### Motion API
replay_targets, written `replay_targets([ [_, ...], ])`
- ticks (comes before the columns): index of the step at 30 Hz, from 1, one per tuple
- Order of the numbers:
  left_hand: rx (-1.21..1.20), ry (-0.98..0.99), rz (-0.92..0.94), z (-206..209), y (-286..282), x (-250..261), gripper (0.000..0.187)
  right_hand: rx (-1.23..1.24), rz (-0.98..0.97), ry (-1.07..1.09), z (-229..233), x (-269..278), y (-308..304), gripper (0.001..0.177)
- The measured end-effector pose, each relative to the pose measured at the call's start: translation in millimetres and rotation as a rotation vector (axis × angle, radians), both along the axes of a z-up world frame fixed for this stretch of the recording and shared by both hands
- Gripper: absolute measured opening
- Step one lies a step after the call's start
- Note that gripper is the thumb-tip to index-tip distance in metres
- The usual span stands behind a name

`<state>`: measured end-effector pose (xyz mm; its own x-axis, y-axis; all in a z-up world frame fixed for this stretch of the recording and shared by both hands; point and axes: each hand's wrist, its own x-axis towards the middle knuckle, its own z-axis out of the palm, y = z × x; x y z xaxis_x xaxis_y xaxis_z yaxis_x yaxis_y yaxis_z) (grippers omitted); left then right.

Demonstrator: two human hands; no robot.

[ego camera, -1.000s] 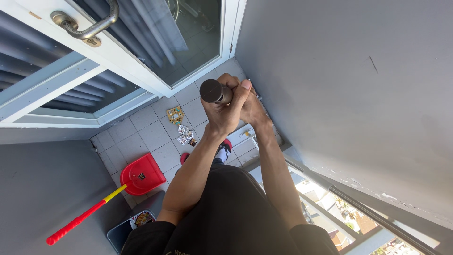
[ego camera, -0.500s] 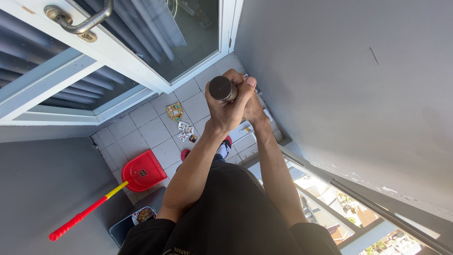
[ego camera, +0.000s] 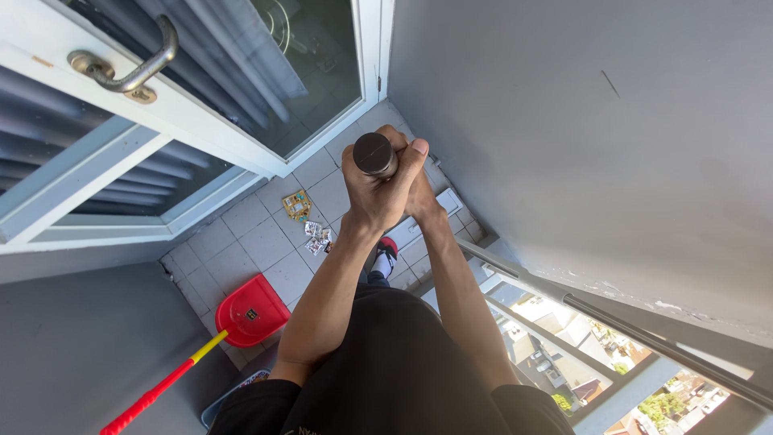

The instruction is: The recorder is assembling the sections of a mop handle and managing a dustpan and trash on a balcony.

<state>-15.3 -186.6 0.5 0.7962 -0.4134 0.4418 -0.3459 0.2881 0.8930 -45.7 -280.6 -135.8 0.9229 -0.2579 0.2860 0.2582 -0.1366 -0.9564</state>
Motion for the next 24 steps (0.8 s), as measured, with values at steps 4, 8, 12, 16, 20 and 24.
replay_targets([
  [4,0.029,-0.008,-0.009,5.8,-5.9,0.2,0.036,0.042,-0.052,0.032,-10.7,-1.1,-1.7,0.021],
  [8,0.016,-0.058,-0.060,18.3,-7.4,0.1,0.035,0.099,-0.056,0.037,-18.4,-10.2,0.8,0.026],
  [12,0.067,-0.062,-0.086,21.5,-10.4,-0.3,0.041,0.168,-0.083,0.086,-23.1,-14.0,1.5,0.018],
  [16,0.079,-0.085,-0.153,25.2,-17.2,-0.1,0.042,0.204,-0.132,0.015,-11.0,-24.3,1.9,0.017],
  [20,0.049,-0.081,-0.240,41.9,-25.4,-6.9,0.035,0.172,-0.238,0.011,2.0,-39.5,-0.1,0.020],
  [24,0.044,-0.120,-0.295,53.8,-29.8,-9.1,0.024,0.252,-0.260,-0.051,-1.1,-48.4,0.9,0.027],
])
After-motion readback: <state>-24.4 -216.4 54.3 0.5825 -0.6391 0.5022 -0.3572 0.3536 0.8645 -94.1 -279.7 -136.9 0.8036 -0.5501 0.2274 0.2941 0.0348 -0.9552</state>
